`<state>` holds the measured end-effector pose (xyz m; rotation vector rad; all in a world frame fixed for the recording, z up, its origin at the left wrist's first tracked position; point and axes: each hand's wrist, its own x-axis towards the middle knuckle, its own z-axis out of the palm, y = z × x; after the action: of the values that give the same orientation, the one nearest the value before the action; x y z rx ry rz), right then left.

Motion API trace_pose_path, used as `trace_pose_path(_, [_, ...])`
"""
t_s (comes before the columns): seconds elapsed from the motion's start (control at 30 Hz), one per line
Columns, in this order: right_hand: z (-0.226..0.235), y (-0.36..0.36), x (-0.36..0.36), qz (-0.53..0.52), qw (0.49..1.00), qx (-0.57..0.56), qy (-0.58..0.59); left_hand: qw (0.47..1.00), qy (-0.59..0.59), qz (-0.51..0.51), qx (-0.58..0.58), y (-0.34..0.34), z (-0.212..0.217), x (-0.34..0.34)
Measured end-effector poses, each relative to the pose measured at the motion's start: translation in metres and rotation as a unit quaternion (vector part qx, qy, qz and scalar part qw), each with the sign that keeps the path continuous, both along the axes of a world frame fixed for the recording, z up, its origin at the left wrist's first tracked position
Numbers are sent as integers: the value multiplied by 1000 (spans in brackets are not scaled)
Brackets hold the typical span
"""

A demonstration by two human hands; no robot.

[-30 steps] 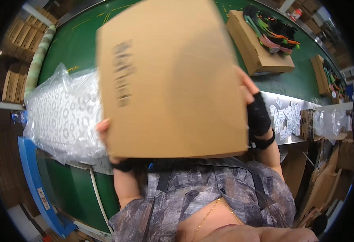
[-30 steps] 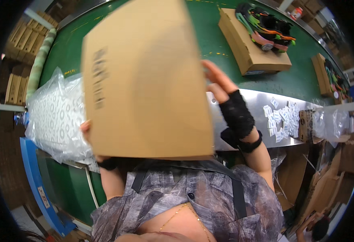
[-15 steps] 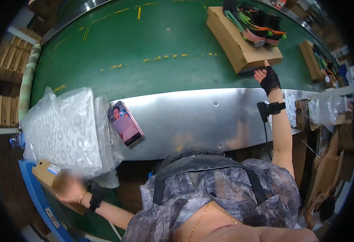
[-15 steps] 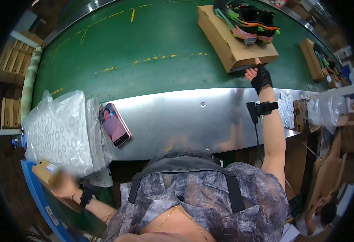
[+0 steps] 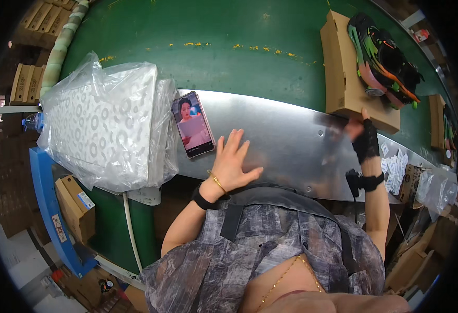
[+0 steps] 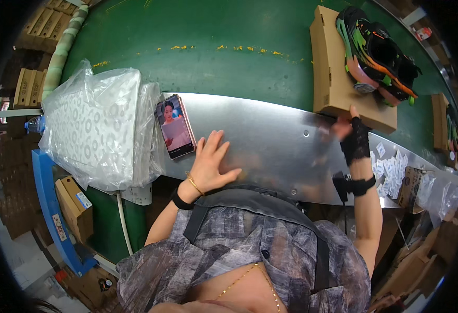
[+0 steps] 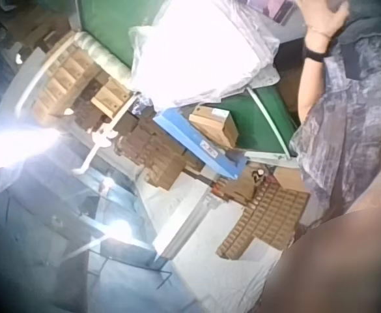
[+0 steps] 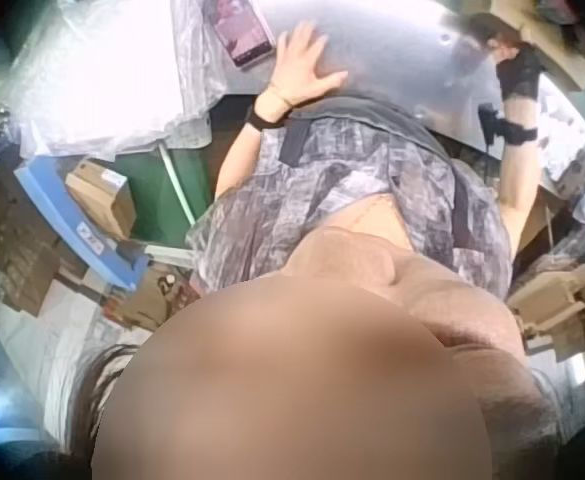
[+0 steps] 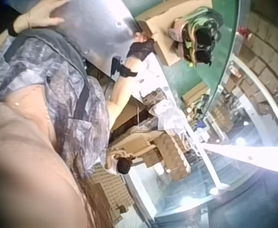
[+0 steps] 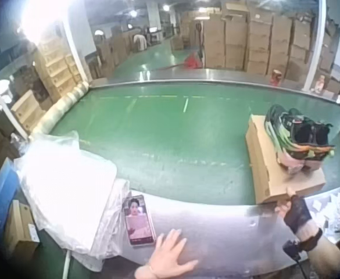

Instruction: Packing finished sneakers into branded boxes with tissue paper and silica gel packets.

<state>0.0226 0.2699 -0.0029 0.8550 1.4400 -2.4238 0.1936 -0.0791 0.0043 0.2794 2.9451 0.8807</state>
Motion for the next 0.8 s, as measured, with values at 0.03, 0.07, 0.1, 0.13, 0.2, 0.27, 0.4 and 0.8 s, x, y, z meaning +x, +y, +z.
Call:
trace_pose_path(0.03, [15, -7, 12, 69, 997, 20, -33, 1000, -2, -6, -18, 5, 0, -1])
trace_pose_path(0.07, [35, -11, 22, 138, 987, 41, -65, 999, -4, -11, -34, 7, 1, -1])
trace_pose_path(0.1, [57, -11, 29, 230, 969, 87, -24, 999, -6, -13, -31, 5, -1, -2])
trace_pose_path(0.13, [78, -11, 32, 324, 937, 127, 17, 999, -14, -24, -23, 0, -2, -3])
trace_pose_path(0.2, [117, 0, 25, 322, 872, 325, 175, 999, -22, -36, -10, -3, -2, -1])
trace_pose_path(0.27, [138, 23, -2, 176, 806, 501, 264, 999, -30, -40, -21, -3, 0, 0])
trace_pose_path(0.4, [151, 50, -51, 149, 567, 738, 332, 998, -25, -41, -27, 3, -4, 1])
trace_pose_path(0.8, [112, 69, -168, 302, 363, 854, 218, 998, -36, -37, -33, 6, -4, 1])
